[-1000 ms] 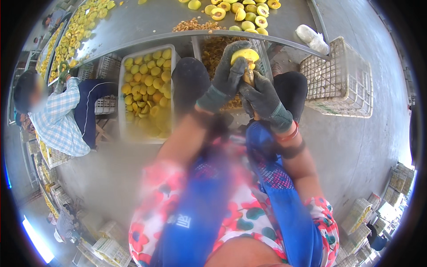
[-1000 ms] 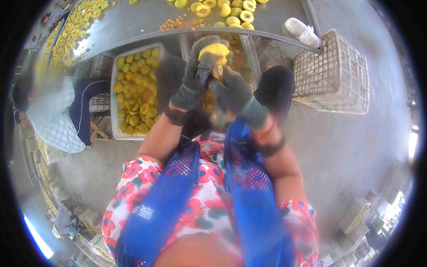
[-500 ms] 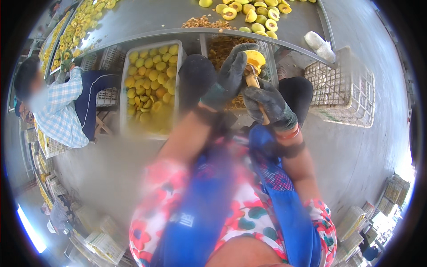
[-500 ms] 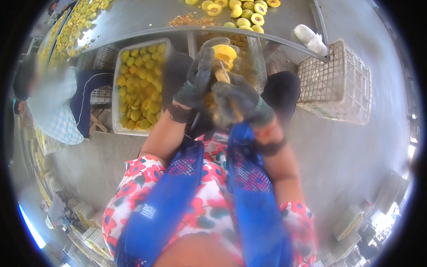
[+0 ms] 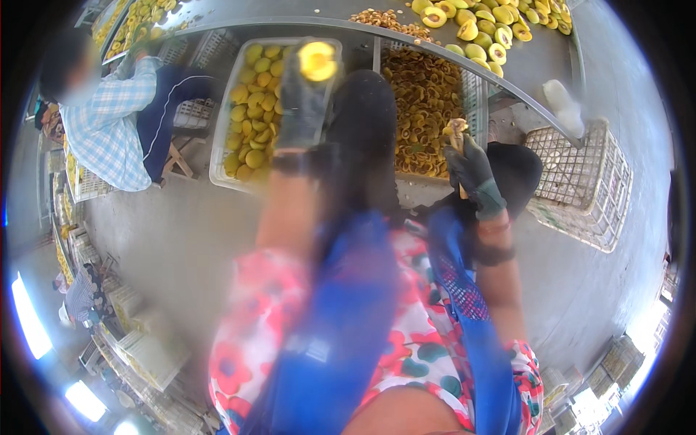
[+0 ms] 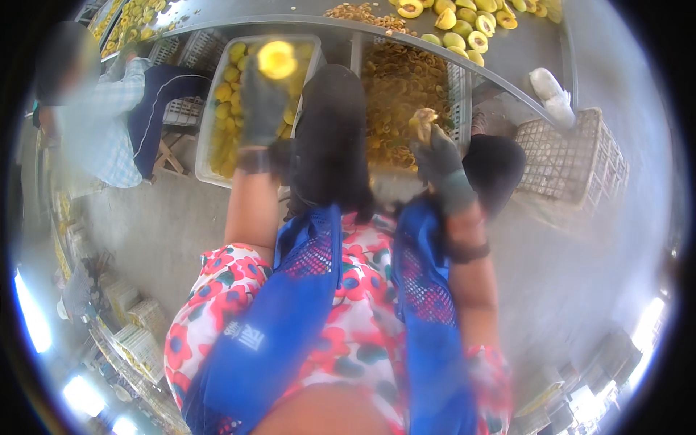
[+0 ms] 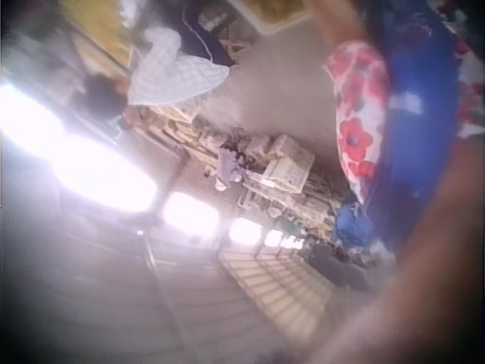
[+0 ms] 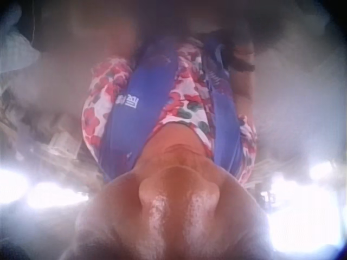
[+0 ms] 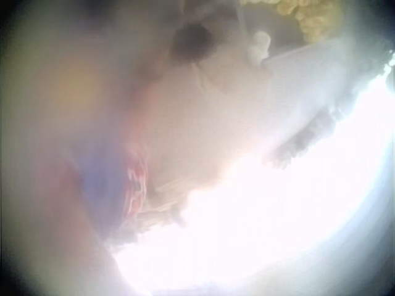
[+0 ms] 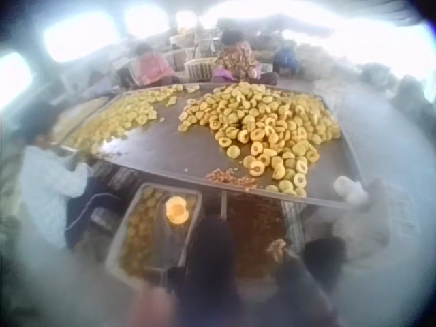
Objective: Removing the pits from yellow peaches using a specialized hand tool in a processing facility.
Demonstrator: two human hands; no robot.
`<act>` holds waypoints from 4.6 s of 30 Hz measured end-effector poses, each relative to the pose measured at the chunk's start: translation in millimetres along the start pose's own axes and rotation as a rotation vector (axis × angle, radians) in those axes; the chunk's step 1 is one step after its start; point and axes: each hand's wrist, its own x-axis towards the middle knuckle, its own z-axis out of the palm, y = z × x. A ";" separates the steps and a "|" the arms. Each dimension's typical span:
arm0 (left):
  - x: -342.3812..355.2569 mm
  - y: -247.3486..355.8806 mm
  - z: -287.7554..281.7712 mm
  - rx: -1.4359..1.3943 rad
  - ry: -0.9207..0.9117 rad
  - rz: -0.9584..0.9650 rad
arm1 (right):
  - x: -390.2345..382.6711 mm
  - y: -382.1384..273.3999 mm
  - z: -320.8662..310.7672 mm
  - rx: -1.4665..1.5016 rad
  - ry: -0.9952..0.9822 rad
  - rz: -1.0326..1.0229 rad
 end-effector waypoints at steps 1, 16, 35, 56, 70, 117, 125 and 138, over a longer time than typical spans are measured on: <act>-6.0 -22.1 -19.1 0.133 -0.047 -0.171 | -1.8 -16.2 3.6 0.343 0.040 0.323; -119.8 -280.4 62.6 0.285 -0.382 -0.898 | -1.6 -8.0 2.4 0.413 0.167 0.445; -141.9 -280.9 49.8 0.077 -0.481 -0.802 | 7.7 43.4 2.4 0.139 0.087 0.340; 153.7 -40.6 186.4 0.098 -0.538 0.290 | 10.3 55.4 -16.7 0.207 0.093 0.039; 159.8 -43.9 265.9 0.159 -0.759 -0.054 | 2.7 16.0 -28.9 0.156 0.155 0.180; -31.2 132.7 91.1 -0.656 -0.322 0.154 | -45.5 -88.5 -23.6 0.710 -0.085 0.131; -34.6 124.6 95.5 -0.726 -0.341 0.164 | -37.2 -79.9 -13.0 0.365 0.097 0.020; -36.4 121.4 93.1 -0.914 -0.389 0.074 | -38.6 -83.3 -17.9 0.681 -0.169 0.129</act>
